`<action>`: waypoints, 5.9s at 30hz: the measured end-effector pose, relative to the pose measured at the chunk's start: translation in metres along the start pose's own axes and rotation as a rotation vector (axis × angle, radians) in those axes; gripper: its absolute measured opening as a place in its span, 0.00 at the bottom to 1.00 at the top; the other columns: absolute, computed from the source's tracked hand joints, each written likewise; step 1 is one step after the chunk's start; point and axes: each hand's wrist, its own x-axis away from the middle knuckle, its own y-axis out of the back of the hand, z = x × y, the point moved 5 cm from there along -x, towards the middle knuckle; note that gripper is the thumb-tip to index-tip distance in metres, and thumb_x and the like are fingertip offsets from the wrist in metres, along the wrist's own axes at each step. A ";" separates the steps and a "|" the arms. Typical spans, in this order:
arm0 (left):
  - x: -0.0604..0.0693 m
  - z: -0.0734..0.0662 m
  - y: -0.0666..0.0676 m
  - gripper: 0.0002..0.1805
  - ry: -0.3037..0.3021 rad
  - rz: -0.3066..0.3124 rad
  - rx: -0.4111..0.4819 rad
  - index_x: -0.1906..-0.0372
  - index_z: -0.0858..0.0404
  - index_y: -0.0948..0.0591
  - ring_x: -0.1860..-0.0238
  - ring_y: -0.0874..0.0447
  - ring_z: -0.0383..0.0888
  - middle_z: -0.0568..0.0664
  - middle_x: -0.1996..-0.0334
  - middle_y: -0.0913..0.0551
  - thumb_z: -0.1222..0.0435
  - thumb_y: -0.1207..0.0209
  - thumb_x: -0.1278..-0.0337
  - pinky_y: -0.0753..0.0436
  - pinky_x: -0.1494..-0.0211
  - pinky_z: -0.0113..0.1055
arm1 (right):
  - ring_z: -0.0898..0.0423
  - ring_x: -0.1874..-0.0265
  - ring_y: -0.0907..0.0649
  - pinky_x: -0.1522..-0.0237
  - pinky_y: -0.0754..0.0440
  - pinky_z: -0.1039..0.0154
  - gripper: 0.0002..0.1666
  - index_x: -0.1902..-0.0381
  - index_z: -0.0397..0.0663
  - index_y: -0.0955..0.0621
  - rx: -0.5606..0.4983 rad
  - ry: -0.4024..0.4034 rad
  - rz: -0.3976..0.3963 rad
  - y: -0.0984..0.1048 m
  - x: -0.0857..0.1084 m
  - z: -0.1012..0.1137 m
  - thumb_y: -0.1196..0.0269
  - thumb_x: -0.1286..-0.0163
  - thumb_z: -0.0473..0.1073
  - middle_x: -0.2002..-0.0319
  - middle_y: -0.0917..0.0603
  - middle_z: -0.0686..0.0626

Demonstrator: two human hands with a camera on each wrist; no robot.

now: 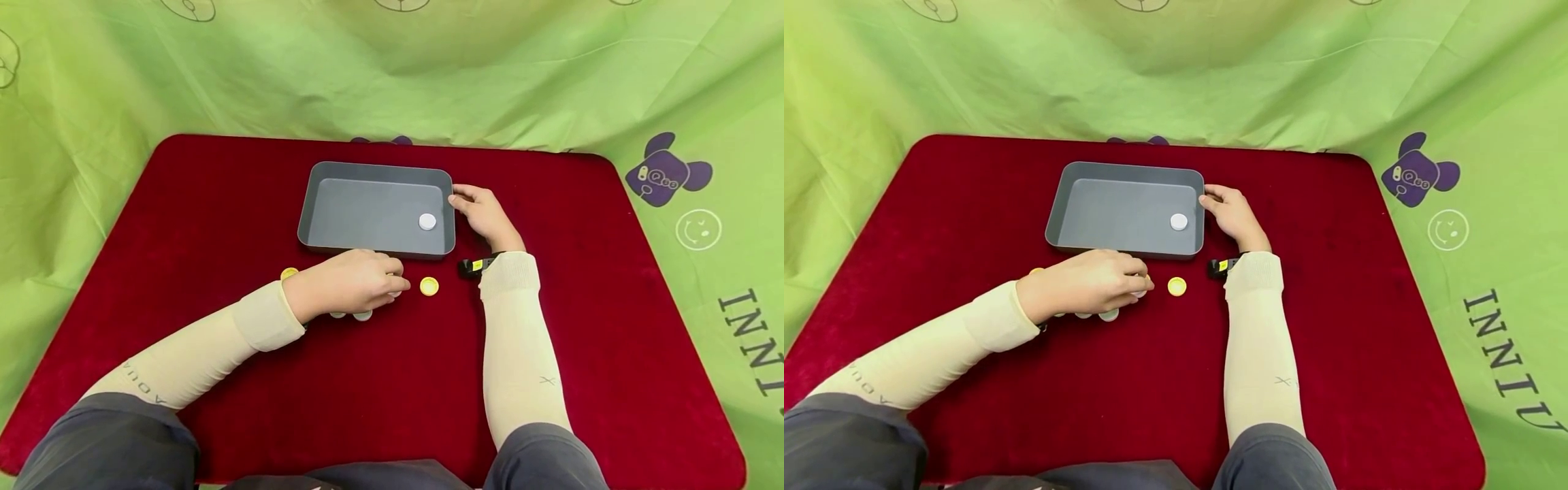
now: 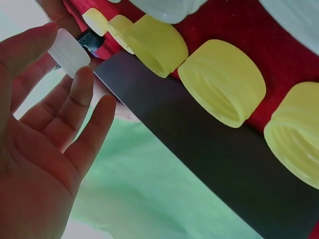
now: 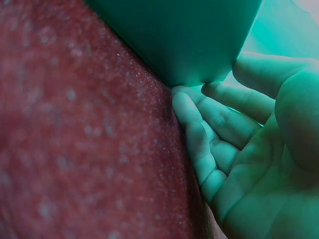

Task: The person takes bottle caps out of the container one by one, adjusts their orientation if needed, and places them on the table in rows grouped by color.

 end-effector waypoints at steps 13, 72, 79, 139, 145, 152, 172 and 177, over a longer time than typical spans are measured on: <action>0.004 -0.008 -0.008 0.09 -0.022 0.020 0.002 0.56 0.57 0.15 0.66 0.22 0.43 0.46 0.63 0.21 0.66 0.38 0.40 0.22 0.62 0.36 | 0.51 0.48 0.21 0.43 0.28 0.57 0.25 0.35 0.37 0.27 0.004 0.018 -0.007 0.000 -0.003 0.002 0.43 0.26 0.41 0.46 0.19 0.39; 0.007 -0.018 -0.028 0.07 -0.023 0.170 -0.018 0.58 0.53 0.17 0.65 0.22 0.42 0.44 0.65 0.22 0.64 0.37 0.42 0.23 0.61 0.36 | 0.50 0.46 0.22 0.41 0.29 0.56 0.25 0.34 0.37 0.28 0.012 0.027 0.002 -0.003 -0.004 0.001 0.44 0.26 0.41 0.45 0.20 0.38; 0.006 -0.017 -0.028 0.08 -0.013 0.178 -0.024 0.57 0.53 0.16 0.63 0.21 0.43 0.44 0.64 0.22 0.63 0.36 0.42 0.23 0.59 0.37 | 0.51 0.47 0.21 0.42 0.28 0.57 0.25 0.34 0.38 0.27 0.008 0.026 -0.004 -0.002 -0.004 0.003 0.43 0.26 0.41 0.46 0.19 0.39; -0.034 0.041 0.012 0.17 0.051 0.021 -0.043 0.45 0.58 0.19 0.59 0.19 0.49 0.51 0.52 0.22 0.62 0.38 0.38 0.20 0.55 0.44 | 0.51 0.53 0.23 0.49 0.28 0.57 0.23 0.36 0.39 0.25 0.044 0.039 -0.017 0.002 -0.009 0.005 0.43 0.26 0.43 0.46 0.20 0.41; -0.046 0.058 0.005 0.18 0.089 0.037 -0.006 0.43 0.57 0.20 0.58 0.19 0.47 0.49 0.53 0.22 0.62 0.40 0.37 0.20 0.56 0.44 | 0.52 0.54 0.23 0.49 0.27 0.58 0.23 0.37 0.39 0.25 0.044 0.046 -0.019 0.002 -0.009 0.005 0.43 0.26 0.43 0.46 0.20 0.42; -0.055 0.071 -0.002 0.19 0.128 0.102 0.025 0.40 0.57 0.21 0.57 0.20 0.45 0.49 0.50 0.23 0.57 0.42 0.34 0.20 0.55 0.43 | 0.52 0.52 0.23 0.47 0.28 0.57 0.24 0.36 0.40 0.25 0.061 0.043 -0.015 0.001 -0.010 0.006 0.43 0.26 0.44 0.44 0.21 0.42; -0.069 0.089 0.000 0.19 0.145 0.162 0.007 0.41 0.57 0.20 0.56 0.19 0.46 0.50 0.50 0.23 0.59 0.41 0.35 0.19 0.56 0.45 | 0.52 0.48 0.23 0.44 0.28 0.55 0.25 0.36 0.39 0.26 0.049 0.038 -0.007 0.002 -0.009 0.004 0.43 0.26 0.44 0.44 0.20 0.42; -0.071 0.095 0.001 0.18 0.153 0.170 0.019 0.42 0.57 0.20 0.55 0.20 0.45 0.50 0.49 0.23 0.59 0.42 0.35 0.20 0.55 0.44 | 0.52 0.47 0.23 0.43 0.29 0.55 0.25 0.35 0.40 0.26 0.047 0.039 -0.004 0.000 -0.010 0.005 0.43 0.26 0.44 0.44 0.21 0.42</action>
